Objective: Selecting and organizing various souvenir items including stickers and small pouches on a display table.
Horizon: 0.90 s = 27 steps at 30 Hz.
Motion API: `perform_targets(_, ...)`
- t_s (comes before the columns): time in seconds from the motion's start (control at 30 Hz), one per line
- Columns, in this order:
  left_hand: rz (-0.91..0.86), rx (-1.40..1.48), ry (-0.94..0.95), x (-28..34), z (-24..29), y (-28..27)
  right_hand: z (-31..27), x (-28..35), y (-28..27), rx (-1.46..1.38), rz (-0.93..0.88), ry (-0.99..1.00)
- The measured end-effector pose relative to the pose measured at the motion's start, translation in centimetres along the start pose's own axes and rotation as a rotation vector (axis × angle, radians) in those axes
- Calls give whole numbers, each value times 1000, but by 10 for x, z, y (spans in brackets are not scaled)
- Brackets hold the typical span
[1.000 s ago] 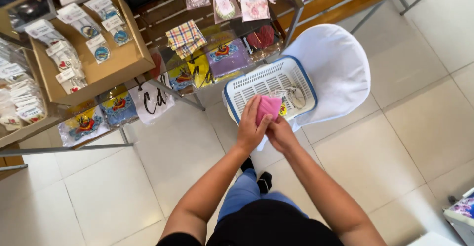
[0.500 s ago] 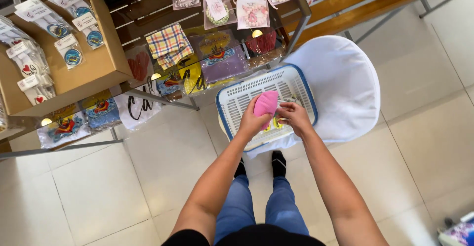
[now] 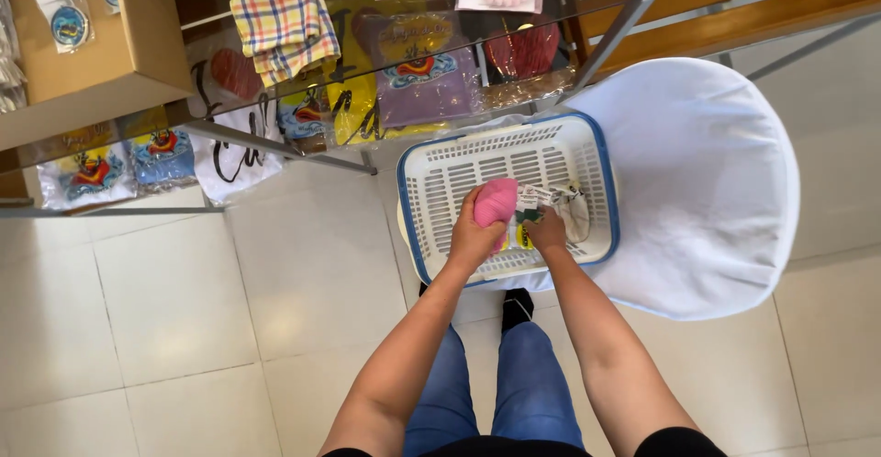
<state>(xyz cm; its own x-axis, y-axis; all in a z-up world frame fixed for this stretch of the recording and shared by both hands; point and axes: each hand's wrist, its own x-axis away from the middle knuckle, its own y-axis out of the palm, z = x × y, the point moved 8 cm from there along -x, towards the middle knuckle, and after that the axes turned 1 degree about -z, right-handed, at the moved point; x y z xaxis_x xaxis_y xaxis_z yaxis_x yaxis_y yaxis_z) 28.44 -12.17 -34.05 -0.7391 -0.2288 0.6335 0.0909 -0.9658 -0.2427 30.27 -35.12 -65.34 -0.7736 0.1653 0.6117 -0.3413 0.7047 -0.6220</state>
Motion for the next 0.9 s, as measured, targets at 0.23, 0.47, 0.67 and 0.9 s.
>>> perform_targets(0.23,35,42,84,6,7,-14,-66,32,-37,-22,83,-54)
perform_targets(0.47,60,47,121,21,12,-17,-30,-24,1,39,25,-74)
perform_targets(0.67,69,69,138,36,4,-17,-29,-9,-11,-40,-34,-132)
perform_targets(0.9,71,143,173,71,32,-25,-43,15,-61,-171,27,-79)
